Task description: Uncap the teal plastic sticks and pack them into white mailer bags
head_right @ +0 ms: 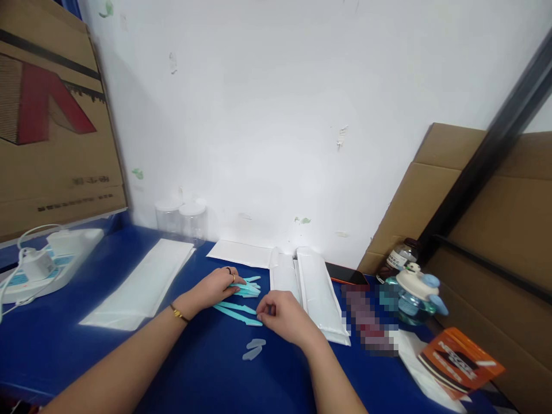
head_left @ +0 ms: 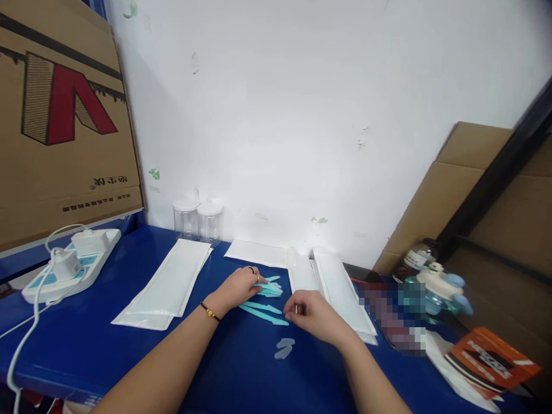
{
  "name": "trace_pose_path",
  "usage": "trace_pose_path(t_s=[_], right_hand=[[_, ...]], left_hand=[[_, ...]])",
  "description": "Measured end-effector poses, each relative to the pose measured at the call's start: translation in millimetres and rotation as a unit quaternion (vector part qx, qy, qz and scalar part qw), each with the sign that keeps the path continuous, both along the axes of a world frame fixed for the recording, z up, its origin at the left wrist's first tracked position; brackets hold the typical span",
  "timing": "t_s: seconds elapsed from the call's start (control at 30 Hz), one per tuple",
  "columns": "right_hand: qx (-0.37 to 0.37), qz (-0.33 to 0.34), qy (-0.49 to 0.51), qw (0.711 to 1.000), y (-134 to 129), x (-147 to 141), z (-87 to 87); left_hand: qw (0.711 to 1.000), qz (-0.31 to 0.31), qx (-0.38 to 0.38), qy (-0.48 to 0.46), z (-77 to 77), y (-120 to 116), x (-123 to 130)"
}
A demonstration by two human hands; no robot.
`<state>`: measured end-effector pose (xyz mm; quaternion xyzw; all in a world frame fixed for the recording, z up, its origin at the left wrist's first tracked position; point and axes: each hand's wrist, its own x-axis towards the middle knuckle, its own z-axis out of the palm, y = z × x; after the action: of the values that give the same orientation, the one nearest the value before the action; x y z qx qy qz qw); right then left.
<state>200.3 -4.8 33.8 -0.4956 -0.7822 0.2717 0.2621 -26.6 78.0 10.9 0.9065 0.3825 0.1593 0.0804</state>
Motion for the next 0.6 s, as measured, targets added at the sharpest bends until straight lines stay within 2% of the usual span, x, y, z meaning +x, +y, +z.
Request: trace_pose_path(t_s=[0.07, 0.17, 0.3, 0.43, 0.6], right_hand=[[-0.026, 0.056, -0.029, 0.998, -5, 0, 2.2], [-0.057, 0.096, -0.052, 0.992, -8, -2, 2.2], [-0.054, 0.141, -0.073, 0.986, -7, -3, 0.0], [-0.026, 0.139, -0.112, 0.984, -6, -5, -2.0], [0.026, 0.110, -0.165, 0.980, -7, -10, -5.2]], left_hand=[[1.000, 0.015, 0.006, -0.001, -1.5, 1, 0], [0.999, 0.028, 0.015, -0.032, 4.4, -3, -1], [0.999, -0.019, -0.044, -0.007, 12.0, -10, -4], [0.995, -0.041, -0.089, 0.023, 12.1, -13, -5], [0.996, -0.031, -0.071, 0.045, 10.7, -13, -1]])
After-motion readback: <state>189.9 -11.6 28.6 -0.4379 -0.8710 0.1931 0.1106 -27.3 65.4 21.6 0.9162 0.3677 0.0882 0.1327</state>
